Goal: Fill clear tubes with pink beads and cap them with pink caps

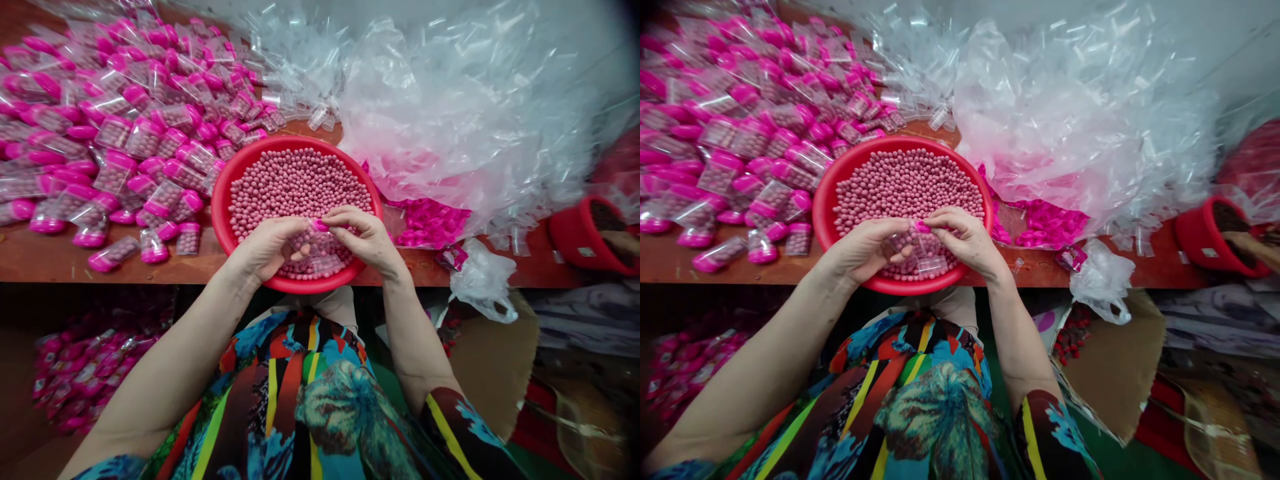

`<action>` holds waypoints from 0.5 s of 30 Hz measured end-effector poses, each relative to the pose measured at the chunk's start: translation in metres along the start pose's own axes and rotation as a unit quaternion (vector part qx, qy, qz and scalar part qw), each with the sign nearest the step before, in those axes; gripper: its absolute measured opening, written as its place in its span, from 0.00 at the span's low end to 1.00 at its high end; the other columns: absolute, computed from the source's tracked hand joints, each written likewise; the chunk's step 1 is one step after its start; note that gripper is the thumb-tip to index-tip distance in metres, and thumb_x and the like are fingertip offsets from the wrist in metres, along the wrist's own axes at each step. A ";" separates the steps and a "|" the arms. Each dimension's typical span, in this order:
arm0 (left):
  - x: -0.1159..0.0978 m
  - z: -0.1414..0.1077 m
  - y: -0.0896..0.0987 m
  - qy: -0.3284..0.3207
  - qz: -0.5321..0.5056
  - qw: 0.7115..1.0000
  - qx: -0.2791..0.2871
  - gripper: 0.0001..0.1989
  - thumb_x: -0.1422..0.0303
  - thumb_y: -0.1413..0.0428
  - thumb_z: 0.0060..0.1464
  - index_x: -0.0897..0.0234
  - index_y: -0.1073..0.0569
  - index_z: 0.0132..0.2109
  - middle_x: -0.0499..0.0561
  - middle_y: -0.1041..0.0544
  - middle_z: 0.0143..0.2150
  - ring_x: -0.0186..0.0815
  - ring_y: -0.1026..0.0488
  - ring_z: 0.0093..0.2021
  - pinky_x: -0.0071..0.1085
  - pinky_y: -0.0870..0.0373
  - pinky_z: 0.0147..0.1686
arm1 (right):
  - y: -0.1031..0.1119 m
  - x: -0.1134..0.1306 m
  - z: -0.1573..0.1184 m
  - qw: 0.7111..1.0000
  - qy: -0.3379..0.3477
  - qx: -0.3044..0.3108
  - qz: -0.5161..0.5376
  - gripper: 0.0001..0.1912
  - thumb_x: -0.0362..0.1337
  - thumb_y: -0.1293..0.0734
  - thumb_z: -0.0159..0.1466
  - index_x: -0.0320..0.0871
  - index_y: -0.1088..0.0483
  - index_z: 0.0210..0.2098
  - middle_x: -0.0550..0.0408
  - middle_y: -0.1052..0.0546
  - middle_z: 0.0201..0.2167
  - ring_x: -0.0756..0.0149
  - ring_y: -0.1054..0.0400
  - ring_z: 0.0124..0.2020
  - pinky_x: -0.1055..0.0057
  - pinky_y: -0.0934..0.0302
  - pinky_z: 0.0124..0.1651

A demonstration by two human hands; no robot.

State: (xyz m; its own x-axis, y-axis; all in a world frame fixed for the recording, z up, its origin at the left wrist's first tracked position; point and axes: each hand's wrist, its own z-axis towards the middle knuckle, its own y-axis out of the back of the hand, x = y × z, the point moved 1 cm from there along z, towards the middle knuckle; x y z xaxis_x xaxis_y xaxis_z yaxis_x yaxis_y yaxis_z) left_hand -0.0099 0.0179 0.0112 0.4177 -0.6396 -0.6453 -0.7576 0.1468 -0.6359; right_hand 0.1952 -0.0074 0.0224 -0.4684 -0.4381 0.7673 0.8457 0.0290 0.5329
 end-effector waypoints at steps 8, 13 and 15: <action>0.002 0.000 0.003 -0.015 -0.015 0.998 0.058 0.11 0.77 0.34 0.52 0.70 0.18 0.45 0.56 0.18 0.38 0.36 0.21 0.36 0.28 0.26 0.33 | -0.002 0.013 0.004 0.991 -0.031 -0.130 -0.034 0.08 0.37 0.31 0.69 0.48 0.20 0.45 0.54 0.17 0.44 0.62 0.23 0.48 0.59 0.28 0.55; 0.006 0.001 0.005 -0.069 -0.024 0.994 0.084 0.14 0.72 0.30 0.51 0.68 0.17 0.46 0.55 0.17 0.43 0.33 0.22 0.41 0.25 0.26 0.40 | -0.029 0.031 0.005 0.989 -0.021 -0.146 -0.016 0.08 0.35 0.32 0.70 0.46 0.20 0.45 0.52 0.17 0.43 0.63 0.23 0.46 0.62 0.27 0.53; 0.007 0.002 0.005 -0.079 -0.026 0.993 0.082 0.14 0.70 0.29 0.50 0.67 0.17 0.46 0.54 0.17 0.43 0.32 0.22 0.41 0.24 0.28 0.39 | -0.037 0.034 0.005 0.987 -0.013 -0.155 -0.031 0.08 0.34 0.33 0.70 0.47 0.21 0.45 0.52 0.18 0.42 0.63 0.23 0.45 0.62 0.27 0.51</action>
State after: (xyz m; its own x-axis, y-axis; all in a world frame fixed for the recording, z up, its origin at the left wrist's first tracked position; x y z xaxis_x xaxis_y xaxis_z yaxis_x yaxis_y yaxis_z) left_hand -0.0102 0.0158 0.0029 0.5382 -0.5247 -0.6595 -0.6461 0.2457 -0.7227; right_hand 0.1464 -0.0185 0.0306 -0.5242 -0.4076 0.7477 0.8513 -0.2742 0.4474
